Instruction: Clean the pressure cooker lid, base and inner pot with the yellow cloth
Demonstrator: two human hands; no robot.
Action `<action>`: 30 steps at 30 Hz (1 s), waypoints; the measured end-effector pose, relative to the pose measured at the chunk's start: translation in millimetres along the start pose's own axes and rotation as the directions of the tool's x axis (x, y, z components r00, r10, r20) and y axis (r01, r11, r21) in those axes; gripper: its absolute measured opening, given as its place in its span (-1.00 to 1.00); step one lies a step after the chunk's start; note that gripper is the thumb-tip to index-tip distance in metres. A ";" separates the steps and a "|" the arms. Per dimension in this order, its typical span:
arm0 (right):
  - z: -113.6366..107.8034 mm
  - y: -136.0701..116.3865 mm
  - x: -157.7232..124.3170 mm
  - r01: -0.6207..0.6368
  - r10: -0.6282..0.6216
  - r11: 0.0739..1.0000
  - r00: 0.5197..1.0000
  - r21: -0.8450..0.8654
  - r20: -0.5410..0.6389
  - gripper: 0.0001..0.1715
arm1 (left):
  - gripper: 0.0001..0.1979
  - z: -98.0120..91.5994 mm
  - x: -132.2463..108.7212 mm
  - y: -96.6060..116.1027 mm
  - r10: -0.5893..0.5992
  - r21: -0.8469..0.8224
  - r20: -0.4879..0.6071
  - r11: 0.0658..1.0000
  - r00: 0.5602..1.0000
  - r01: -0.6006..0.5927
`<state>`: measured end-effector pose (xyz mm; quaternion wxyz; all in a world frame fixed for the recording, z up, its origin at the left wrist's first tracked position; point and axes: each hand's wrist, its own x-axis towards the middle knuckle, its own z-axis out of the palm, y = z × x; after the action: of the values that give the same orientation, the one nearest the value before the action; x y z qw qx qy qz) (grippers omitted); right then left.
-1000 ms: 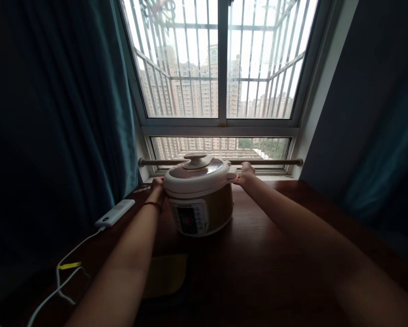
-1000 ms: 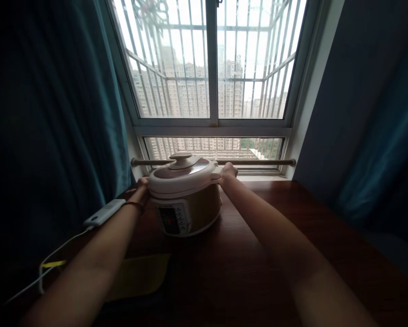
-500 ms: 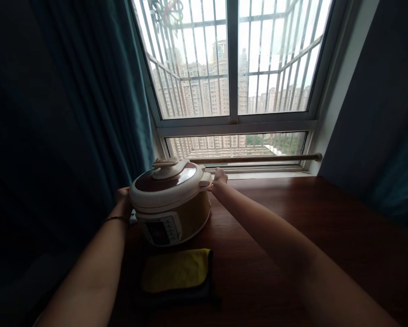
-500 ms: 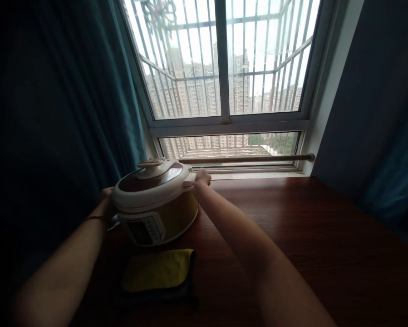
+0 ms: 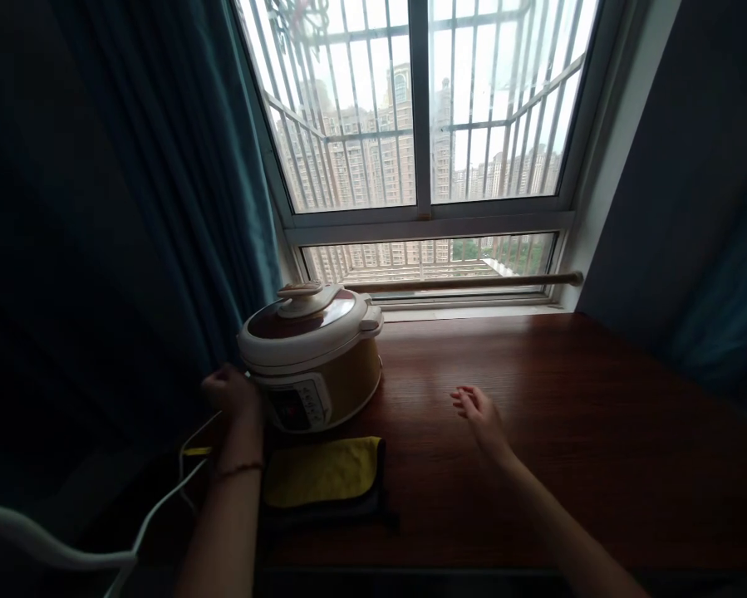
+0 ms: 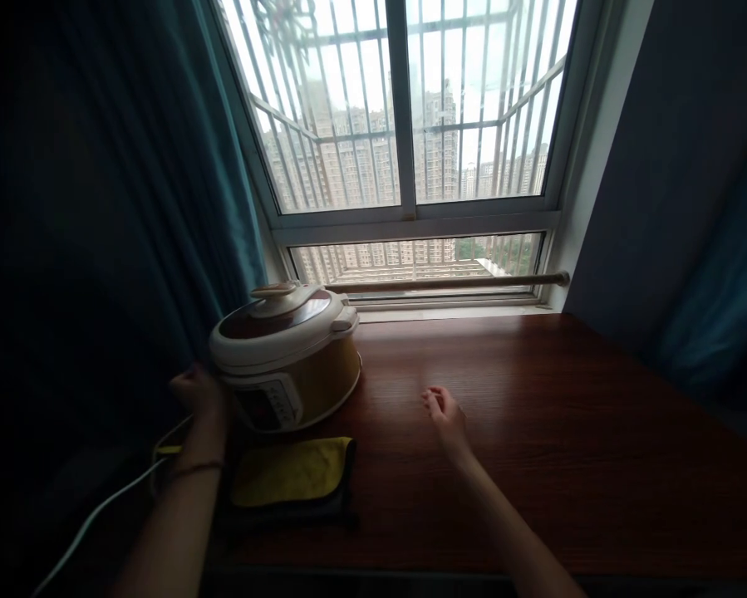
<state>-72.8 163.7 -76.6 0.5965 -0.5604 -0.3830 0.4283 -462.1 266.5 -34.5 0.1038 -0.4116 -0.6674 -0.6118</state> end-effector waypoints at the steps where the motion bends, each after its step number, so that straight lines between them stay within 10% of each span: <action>1: -23.2 15.1 -16.8 0.038 -0.039 0.998 0.999 -0.040 -0.019 -0.63 | -0.54 -7.1 -23.6 2.6 -0.045 0.025 -0.058 0.999 0.997 0.046; 3: -67.9 45.4 -47.2 0.197 -0.228 0.927 0.972 -0.319 -0.063 -0.57 | -0.50 -21.9 -81.6 10.2 -0.041 0.057 -0.114 0.997 0.993 0.048; 6: -118.3 84.8 -78.1 0.202 -0.424 0.739 0.881 -0.643 -0.210 -0.48 | -0.57 -39.9 -171.2 19.3 0.302 0.169 0.333 0.913 0.893 -0.372; 10: -136.0 109.8 -91.4 0.287 -0.669 0.418 0.739 -0.862 -0.078 -0.40 | -0.44 -50.3 -230.4 12.0 0.047 0.477 0.640 0.758 0.767 -0.445; 19: -121.5 114.5 -87.6 0.247 -0.745 0.189 0.667 -0.951 0.025 -0.47 | -0.52 -73.1 -186.6 -21.7 -0.030 0.455 0.802 0.678 0.597 -0.577; 30: -121.1 114.8 -88.8 0.237 -0.742 0.161 0.669 -0.958 0.041 -0.50 | -0.51 -65.8 -170.0 -66.4 0.145 0.397 0.726 0.710 0.672 -0.582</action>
<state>1.2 39.6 -198.4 0.3554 -0.7060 -0.5680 -0.2294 -422.3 141.2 -177.1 0.1188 -0.6730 -0.7146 -0.1493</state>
